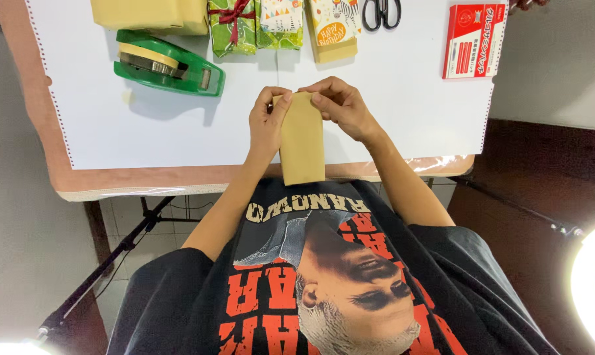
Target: The person wraps a small rectangular box in brown paper on a table. They fold the paper around the box, secure it with tape from a dispenser, and fold the ends to complete the package. Other wrapped gifts and wrapping supplies are visible on the table.
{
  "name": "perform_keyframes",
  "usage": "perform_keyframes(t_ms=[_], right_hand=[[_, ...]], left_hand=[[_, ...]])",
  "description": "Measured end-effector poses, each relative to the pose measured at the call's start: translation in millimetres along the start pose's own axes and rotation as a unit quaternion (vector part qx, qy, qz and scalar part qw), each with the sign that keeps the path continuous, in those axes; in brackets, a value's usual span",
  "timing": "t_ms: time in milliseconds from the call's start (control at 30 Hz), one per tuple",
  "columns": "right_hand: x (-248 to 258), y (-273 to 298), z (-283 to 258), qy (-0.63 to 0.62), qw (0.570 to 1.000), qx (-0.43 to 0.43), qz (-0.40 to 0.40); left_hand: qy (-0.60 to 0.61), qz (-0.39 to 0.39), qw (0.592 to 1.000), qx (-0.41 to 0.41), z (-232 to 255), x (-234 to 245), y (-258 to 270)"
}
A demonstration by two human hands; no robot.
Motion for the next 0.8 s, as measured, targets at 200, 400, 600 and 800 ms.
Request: perform_keyframes(t_ms=[200, 400, 600, 800], right_hand=[[-3, -4, 3, 0.019, 0.999, 0.022, 0.014], [-28, -8, -15, 0.06, 0.995, 0.07, -0.041], [-59, -17, -18, 0.084, 0.991, 0.078, -0.075], [-86, -44, -11, 0.094, 0.985, 0.018, -0.143]], left_hand=[[-0.062, -0.01, 0.998, 0.021, -2, 7, 3], [0.065, -0.125, 0.99, -0.026, 21, 14, 13], [-0.006, -0.107, 0.994, -0.004, 27, 38, 26], [-0.071, 0.004, 0.995, -0.067, 52, 75, 47]])
Point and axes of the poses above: each hand's wrist, its own y-axis away from the middle knuckle, its own x-axis out of the back of the hand, z = x × y, the point moved 10 cm from there along -y, towards the middle knuckle, and after that the axes turned 10 degrees about -y, right-handed, at the moved point
